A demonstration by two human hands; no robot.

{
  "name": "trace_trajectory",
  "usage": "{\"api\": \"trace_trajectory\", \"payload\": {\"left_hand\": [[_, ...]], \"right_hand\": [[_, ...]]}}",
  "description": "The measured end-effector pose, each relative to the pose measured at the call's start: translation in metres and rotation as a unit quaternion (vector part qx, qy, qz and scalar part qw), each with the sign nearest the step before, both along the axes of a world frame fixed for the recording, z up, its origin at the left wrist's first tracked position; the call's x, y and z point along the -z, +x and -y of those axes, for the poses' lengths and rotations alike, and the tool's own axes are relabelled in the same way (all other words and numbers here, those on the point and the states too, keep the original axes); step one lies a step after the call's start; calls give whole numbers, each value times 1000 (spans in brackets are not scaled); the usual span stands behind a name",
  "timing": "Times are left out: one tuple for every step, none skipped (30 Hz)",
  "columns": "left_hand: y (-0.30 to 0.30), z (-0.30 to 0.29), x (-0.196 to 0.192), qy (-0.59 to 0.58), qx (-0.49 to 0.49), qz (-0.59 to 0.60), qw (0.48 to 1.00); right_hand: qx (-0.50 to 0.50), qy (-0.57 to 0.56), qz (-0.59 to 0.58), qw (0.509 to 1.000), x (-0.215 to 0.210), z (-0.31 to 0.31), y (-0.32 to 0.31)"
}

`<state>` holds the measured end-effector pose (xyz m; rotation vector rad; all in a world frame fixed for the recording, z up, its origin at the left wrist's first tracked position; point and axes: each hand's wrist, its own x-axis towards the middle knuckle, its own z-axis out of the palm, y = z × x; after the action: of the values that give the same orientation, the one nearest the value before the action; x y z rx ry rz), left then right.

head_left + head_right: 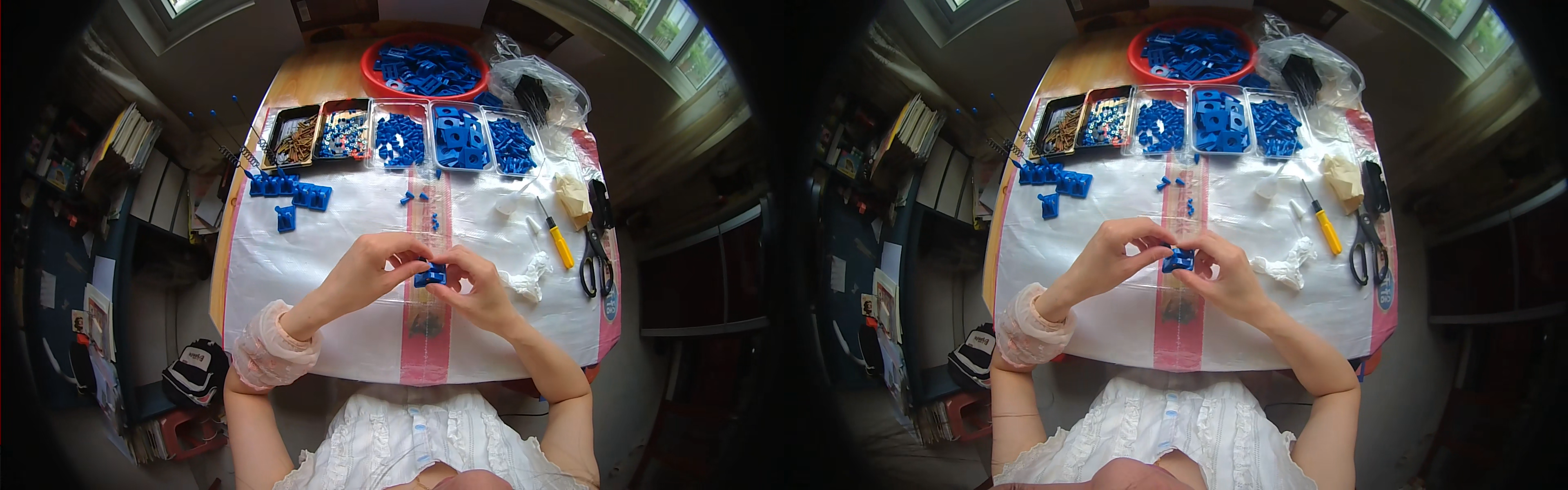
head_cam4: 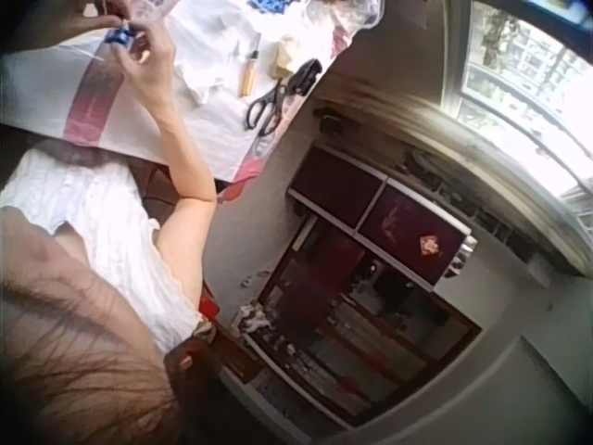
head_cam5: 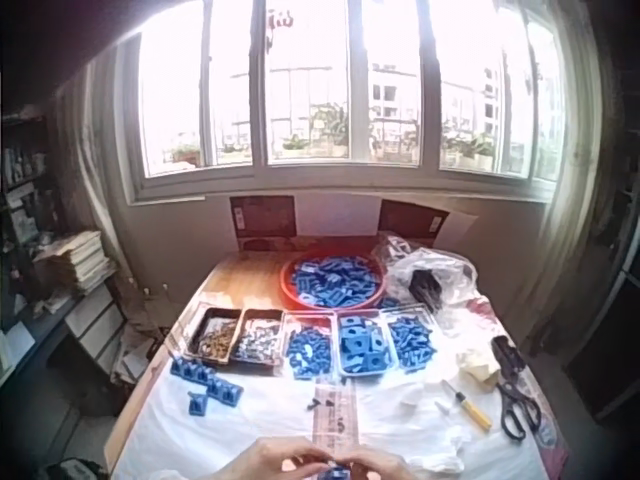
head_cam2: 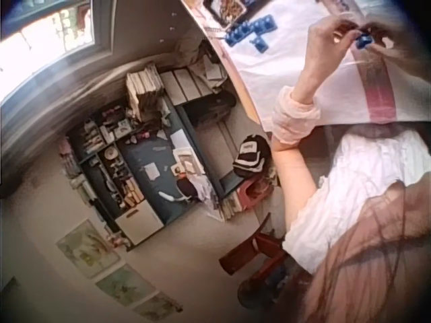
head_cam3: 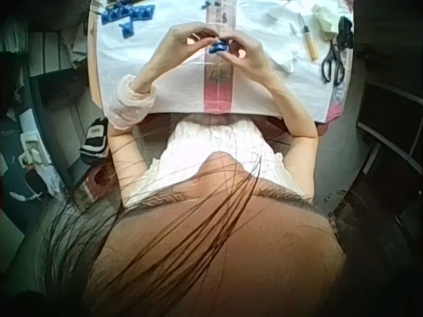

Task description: Manually assembling blue plastic components by inserting small metal rods or fasteners using an assembly tool.

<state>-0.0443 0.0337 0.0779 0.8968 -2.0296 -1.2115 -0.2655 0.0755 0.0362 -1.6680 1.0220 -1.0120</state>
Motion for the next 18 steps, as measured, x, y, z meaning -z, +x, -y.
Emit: {"api": "trace_trajectory", "payload": {"left_hand": [[-1, -2, 4, 18, -13, -20, 1000], [-2, -3, 10, 36, -26, -40, 998], [-3, -4, 15, 54, -39, -61, 996], [-3, -4, 19, 87, -37, -74, 993], [-2, -4, 22, 121, -35, -88, 988], [-1, -4, 26, 153, -33, -102, 982], [0, -4, 30, 159, -28, -107, 981], [1, -4, 33, 165, -22, -113, 980], [2, -4, 36, 170, -17, -119, 978], [1, -4, 37, 186, -15, -123, 975], [1, -5, 39, 202, -13, -127, 971], [0, -6, 40, 217, -10, -131, 967], [0, -7, 44, 216, -14, -138, 966], [-1, -9, 49, 215, -17, -146, 966], [-1, -9, 54, 213, -20, -153, 965], [-1, -9, 58, 212, -20, -159, 964], [-2, -9, 61, 210, -19, -164, 964], [-2, -9, 63, 209, -18, -169, 963]], "right_hand": [[-3, -2, 8, 1000, 3, 0, 1], [3, 28, 33, 999, 7, 1, 1], [1, 52, 43, 998, 7, 1, -1], [-1, 75, 54, 996, 5, 2, -3], [-3, 99, 64, 993, 4, 3, -4], [-5, 112, 74, 991, 5, 4, -5], [-8, 127, 83, 988, 6, 4, -5], [-10, 141, 92, 986, 7, 4, -5], [-11, 128, 83, 988, 8, 4, -4], [-12, 116, 74, 990, 8, 3, -4], [-13, 103, 65, 992, 9, 2, -3], [0, 90, 62, 994, 8, 1, 0], [12, 76, 59, 995, 7, -1, 4], [24, 62, 55, 996, 6, -1, 6], [27, 58, 47, 997, 8, -1, 6], [31, 54, 39, 997, 11, -2, 5], [35, 49, 31, 998, 13, -1, 4], [36, 45, 39, 998, 13, -1, 5]]}}
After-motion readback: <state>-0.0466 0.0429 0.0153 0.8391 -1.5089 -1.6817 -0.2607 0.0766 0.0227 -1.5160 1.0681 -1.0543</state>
